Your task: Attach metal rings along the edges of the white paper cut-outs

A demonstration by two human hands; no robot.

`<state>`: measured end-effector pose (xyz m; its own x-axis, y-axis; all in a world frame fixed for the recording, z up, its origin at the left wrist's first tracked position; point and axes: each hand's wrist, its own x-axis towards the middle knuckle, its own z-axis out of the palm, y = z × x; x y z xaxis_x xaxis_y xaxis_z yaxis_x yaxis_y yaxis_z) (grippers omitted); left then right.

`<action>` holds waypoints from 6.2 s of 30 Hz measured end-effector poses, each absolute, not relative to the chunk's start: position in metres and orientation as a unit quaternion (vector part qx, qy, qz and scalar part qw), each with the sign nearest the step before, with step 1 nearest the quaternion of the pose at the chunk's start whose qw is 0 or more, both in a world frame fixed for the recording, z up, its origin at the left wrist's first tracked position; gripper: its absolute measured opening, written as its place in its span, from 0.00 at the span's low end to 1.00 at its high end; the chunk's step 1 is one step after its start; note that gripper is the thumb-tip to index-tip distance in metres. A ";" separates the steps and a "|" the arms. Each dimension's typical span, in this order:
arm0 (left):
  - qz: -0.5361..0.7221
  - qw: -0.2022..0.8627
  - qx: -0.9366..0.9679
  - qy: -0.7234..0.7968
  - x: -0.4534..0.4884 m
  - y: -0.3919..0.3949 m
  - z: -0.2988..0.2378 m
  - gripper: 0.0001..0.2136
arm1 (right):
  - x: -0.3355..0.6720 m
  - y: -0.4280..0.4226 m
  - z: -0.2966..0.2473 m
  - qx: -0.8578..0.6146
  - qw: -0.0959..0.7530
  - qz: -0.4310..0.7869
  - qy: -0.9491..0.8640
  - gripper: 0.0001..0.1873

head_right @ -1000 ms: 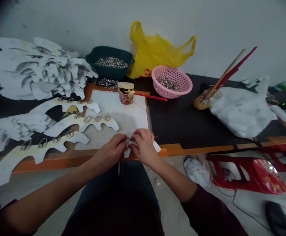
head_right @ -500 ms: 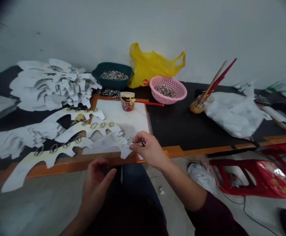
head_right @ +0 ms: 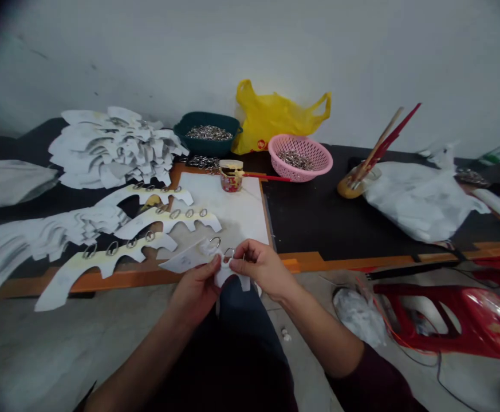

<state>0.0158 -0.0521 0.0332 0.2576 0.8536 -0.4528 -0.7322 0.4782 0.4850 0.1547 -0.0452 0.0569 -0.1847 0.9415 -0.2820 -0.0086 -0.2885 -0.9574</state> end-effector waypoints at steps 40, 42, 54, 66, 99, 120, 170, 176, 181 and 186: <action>0.533 0.803 0.043 0.264 0.005 -0.057 0.015 0.10 | 0.149 -0.045 0.038 -0.531 0.380 0.615 -0.442 0.13; 0.521 0.804 0.066 0.278 0.011 -0.063 0.011 0.11 | 0.146 -0.046 0.038 -0.547 0.396 0.585 -0.449 0.12; 0.472 0.740 0.213 0.429 0.015 -0.066 0.004 0.10 | 0.145 -0.053 0.037 -0.565 0.410 0.506 -0.506 0.05; 0.533 0.695 0.214 0.433 0.021 -0.066 0.010 0.08 | 0.138 -0.060 0.030 -0.568 0.442 0.348 -0.602 0.04; 0.575 0.746 0.117 0.315 0.043 -0.061 0.012 0.15 | 0.147 -0.049 0.030 -0.589 0.403 0.270 -0.646 0.04; 0.163 0.615 0.679 0.366 0.027 0.057 0.041 0.04 | 0.188 -0.014 0.013 -0.470 0.344 0.054 -0.811 0.06; 0.342 0.590 0.529 0.505 0.016 -0.002 0.044 0.06 | 0.174 -0.039 0.020 -0.525 0.418 0.188 -0.717 0.12; 0.313 0.492 0.606 0.541 0.011 -0.011 0.044 0.06 | 0.161 -0.038 0.028 -0.554 0.426 0.239 -0.674 0.18; 0.355 0.592 0.522 0.500 0.011 -0.014 0.044 0.07 | 0.151 -0.042 0.026 -0.555 0.467 0.305 -0.617 0.12; 0.400 0.612 0.452 0.511 0.009 -0.017 0.040 0.08 | 0.146 -0.047 0.021 -0.568 0.490 0.296 -0.591 0.07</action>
<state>0.0089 -0.0169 0.0397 0.1575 0.9512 -0.2653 -0.0274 0.2728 0.9617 0.1461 -0.0467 0.0206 0.1255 0.9617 0.2436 0.3808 0.1801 -0.9070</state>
